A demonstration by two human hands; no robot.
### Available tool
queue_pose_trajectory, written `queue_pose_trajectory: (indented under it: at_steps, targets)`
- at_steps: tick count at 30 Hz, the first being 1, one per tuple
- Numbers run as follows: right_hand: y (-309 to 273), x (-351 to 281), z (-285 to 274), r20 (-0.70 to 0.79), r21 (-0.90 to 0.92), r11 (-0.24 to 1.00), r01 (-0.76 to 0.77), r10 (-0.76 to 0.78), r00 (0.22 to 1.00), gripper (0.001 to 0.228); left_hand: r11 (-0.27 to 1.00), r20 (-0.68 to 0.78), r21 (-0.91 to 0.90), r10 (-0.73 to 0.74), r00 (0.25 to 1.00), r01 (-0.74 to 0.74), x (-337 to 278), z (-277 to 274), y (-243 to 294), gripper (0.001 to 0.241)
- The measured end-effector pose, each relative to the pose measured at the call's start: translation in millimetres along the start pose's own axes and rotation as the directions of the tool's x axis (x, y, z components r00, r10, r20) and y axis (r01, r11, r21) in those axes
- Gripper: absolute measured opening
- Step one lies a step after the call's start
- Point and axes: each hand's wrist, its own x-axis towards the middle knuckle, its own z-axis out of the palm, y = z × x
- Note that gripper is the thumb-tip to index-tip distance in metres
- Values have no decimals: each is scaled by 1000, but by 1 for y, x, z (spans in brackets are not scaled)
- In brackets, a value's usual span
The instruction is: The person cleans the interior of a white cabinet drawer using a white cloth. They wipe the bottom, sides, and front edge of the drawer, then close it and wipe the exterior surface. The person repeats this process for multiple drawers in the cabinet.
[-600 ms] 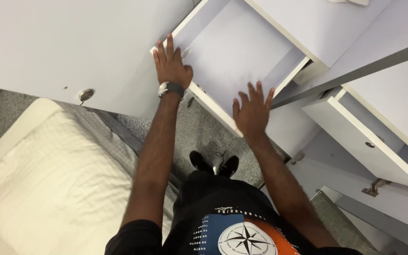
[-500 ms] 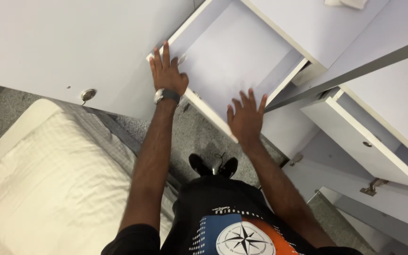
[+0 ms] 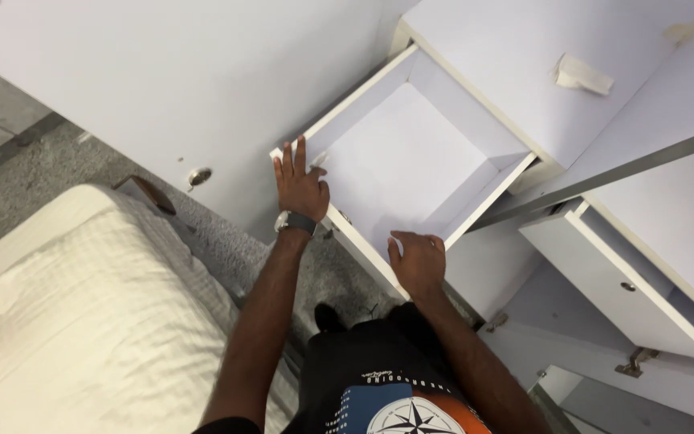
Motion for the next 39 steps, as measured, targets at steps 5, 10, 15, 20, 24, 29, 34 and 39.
queue_pose_trajectory:
  at_steps: [5,10,15,20,24,29,34,39]
  targets:
    - [17,15,9,63,-36,999,19,-17,998,32,999,-57,-50,7,998,-10,3,7,-4,21]
    - [58,80,-2,14,107,986,-128,128,992,43,998,5,-60,-17,1000,17,-5,10,-2,22]
    - [169,227,-33,-479,-11,995,-96,79,874,45,998,-68,-57,-26,997,22,-4,4,0,25]
    - [347,328,-18,-705,-397,825,-402,7,709,60,998,-5,3,-68,998,68,7,-7,12,27]
    - [323,342,-13,-413,-87,892,-444,373,831,32,920,189,317,-299,936,230,32,-19,61,26]
    - [208,356,-4,-398,-153,987,42,-100,912,15,970,112,118,-227,968,214,120,-2,121,45]
    - [135,378,31,-295,203,851,485,-419,859,13,999,-174,18,34,984,-31,202,43,152,46]
    - [118,380,55,-174,194,805,561,-534,827,34,955,-203,-286,17,979,-76,257,113,132,46]
